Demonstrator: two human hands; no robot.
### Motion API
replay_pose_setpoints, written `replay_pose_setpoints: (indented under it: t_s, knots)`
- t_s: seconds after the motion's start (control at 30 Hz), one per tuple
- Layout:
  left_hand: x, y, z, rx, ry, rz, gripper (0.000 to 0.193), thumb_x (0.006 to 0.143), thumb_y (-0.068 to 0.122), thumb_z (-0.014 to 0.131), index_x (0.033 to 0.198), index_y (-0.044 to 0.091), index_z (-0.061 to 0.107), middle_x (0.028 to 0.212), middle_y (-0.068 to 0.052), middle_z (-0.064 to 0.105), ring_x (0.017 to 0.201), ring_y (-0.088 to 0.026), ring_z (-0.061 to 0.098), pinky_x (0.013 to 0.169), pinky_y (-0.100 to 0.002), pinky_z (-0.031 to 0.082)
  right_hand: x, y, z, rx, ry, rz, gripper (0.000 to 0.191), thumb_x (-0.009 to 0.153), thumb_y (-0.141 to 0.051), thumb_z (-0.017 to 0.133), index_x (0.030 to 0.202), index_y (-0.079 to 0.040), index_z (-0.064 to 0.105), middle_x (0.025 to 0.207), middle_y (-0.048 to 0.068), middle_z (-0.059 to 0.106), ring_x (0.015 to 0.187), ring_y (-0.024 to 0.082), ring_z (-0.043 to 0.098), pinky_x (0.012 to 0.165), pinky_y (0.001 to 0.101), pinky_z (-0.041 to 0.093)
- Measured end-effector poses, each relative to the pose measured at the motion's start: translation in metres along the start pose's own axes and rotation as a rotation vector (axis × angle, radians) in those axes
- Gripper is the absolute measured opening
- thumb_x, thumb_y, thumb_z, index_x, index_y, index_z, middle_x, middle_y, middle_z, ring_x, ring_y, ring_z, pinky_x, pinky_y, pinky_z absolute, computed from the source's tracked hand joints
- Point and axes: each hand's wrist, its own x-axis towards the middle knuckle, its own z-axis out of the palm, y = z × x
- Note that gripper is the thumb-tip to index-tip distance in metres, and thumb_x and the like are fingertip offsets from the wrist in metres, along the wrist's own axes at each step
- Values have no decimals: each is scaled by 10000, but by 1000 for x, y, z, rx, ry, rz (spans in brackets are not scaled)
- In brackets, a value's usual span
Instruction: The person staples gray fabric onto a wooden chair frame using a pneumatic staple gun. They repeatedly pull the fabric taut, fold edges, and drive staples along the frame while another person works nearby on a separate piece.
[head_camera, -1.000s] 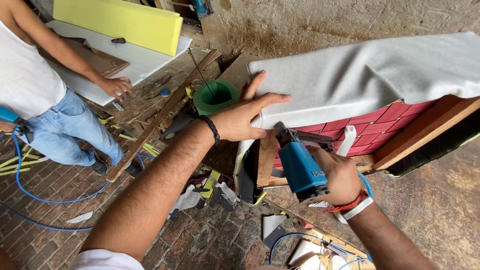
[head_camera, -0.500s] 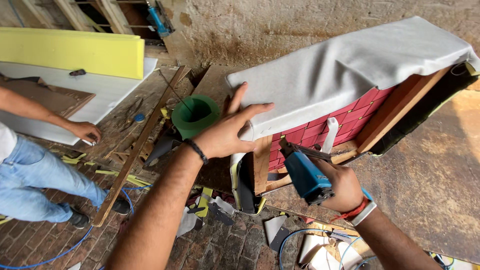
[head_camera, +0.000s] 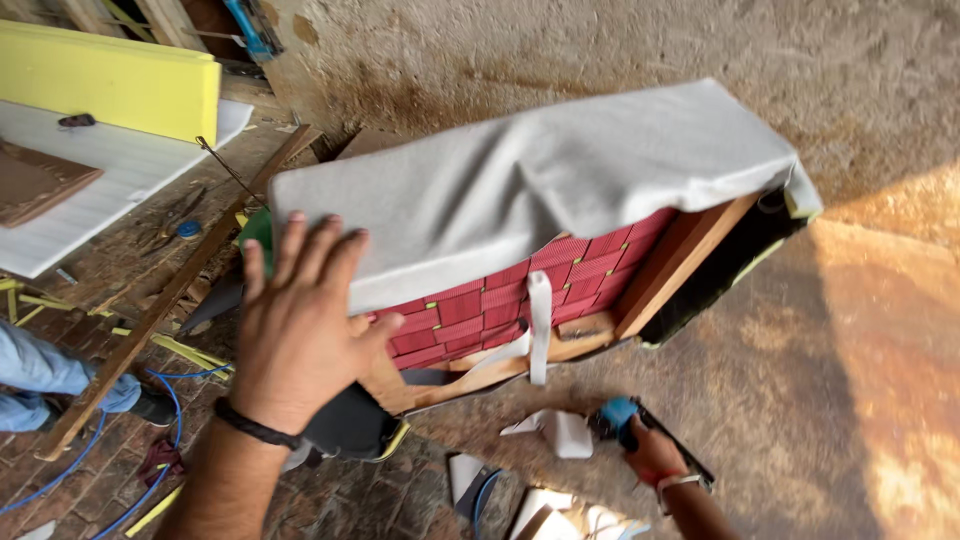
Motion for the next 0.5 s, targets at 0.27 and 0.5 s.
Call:
replay_pose_setpoints:
  t_s: [0.27,0.5]
  knots:
    - [77,129,36,-129,195,161,974,734,545,768,1480,16,434,1510,-209,444,1386,-349,399,1143,-566,287,9,-30,-86,325,270,-320,630,755,-284,861,1322,-184,606,1223,122,687,1058,314,713,902,396,594]
    - [105,135,19,-260,149,91,98,977,133,627,1045,74,667,1040,-93,732,894,-260,737,815,-421,604,-64,-167,-320,162,1041,-1021,471,827,-218,776,1262,-69,674,1152,143,674,1040,368,687,918,441,543]
